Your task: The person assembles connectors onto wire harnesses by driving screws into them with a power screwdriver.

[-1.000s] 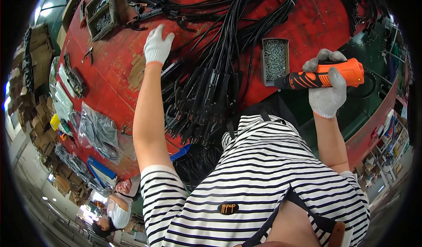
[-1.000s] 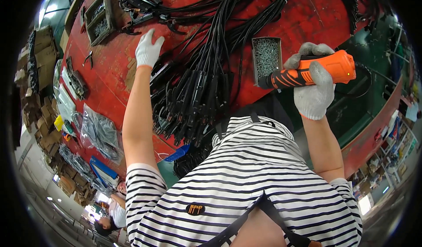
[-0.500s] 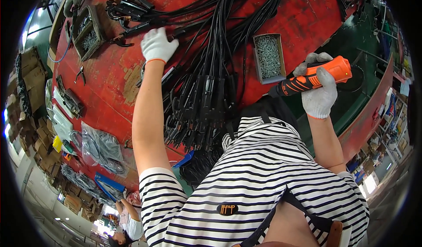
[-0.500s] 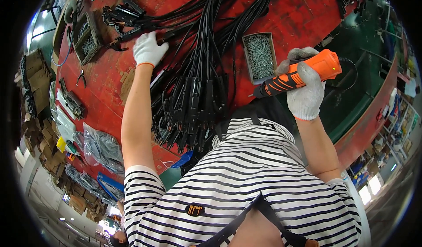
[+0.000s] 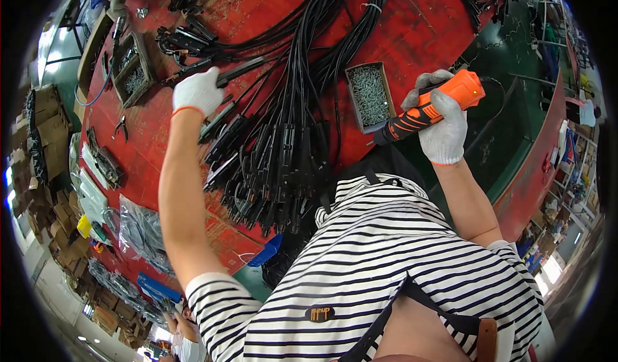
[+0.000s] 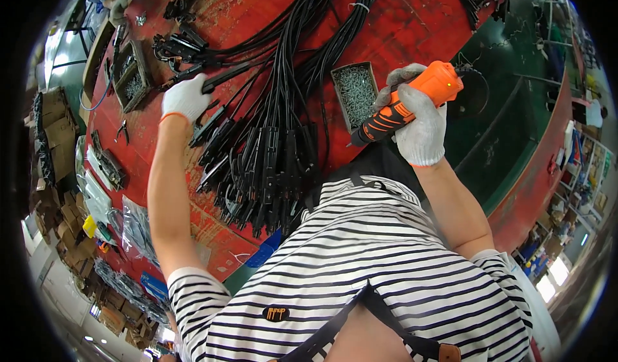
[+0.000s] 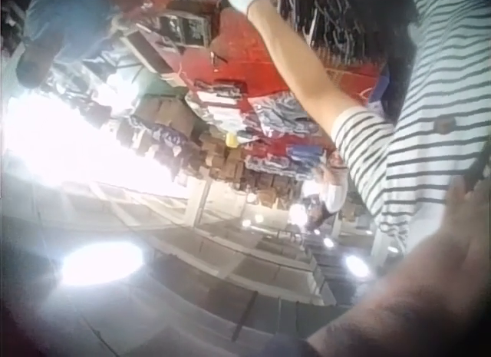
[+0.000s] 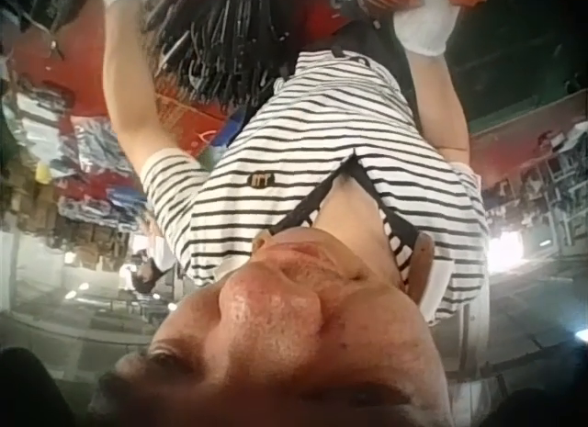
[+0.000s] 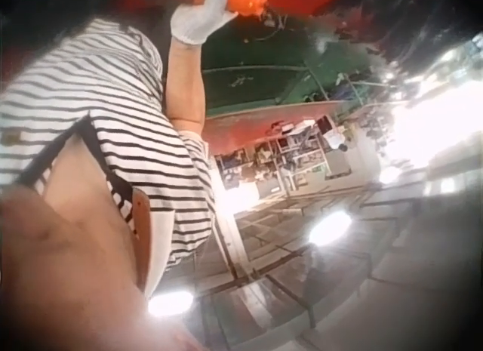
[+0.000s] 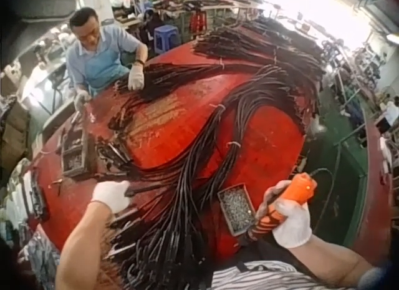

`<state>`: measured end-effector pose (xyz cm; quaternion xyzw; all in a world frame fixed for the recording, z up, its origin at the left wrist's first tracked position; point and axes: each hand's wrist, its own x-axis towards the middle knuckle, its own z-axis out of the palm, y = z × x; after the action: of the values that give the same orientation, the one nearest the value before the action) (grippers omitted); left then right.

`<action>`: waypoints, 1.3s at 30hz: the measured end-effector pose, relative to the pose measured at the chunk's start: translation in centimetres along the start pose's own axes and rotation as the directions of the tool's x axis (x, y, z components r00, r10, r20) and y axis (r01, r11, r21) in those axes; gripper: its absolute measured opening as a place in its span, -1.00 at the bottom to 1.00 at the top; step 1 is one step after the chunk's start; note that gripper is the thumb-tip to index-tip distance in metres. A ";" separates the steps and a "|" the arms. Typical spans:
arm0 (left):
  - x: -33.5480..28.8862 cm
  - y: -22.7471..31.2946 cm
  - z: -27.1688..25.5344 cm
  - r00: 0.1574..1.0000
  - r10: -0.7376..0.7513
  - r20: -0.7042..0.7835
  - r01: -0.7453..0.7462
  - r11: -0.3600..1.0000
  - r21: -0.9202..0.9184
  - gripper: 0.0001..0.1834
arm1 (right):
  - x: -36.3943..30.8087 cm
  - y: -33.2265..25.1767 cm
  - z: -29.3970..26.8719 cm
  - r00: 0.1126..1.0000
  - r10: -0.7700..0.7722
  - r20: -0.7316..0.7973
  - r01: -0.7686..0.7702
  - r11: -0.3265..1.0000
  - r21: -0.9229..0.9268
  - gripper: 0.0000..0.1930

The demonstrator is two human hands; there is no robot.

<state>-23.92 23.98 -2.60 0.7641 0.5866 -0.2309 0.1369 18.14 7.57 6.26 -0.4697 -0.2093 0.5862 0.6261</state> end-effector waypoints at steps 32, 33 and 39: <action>-24.5 22.4 5.8 0.889 -0.212 0.405 0.096 -0.780 -0.619 -0.72 | 7.4 16.8 5.6 0.211 0.860 0.464 -0.719 0.458 -0.522 -0.59; -24.4 22.3 5.9 0.890 -0.208 0.406 0.100 -0.779 -0.619 -0.72 | 7.1 16.8 5.4 0.209 0.847 0.488 -0.708 0.475 -0.522 -0.61; -23.6 22.1 5.3 0.848 -0.076 0.525 0.245 -0.822 -0.515 -0.55 | 7.7 16.7 3.9 0.175 0.769 0.614 -0.692 0.540 -0.478 -0.43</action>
<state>-8.60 -4.30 3.69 -0.0701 0.5858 0.3959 0.7037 7.72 13.93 -8.03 -0.2357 -0.2309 0.9398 0.0885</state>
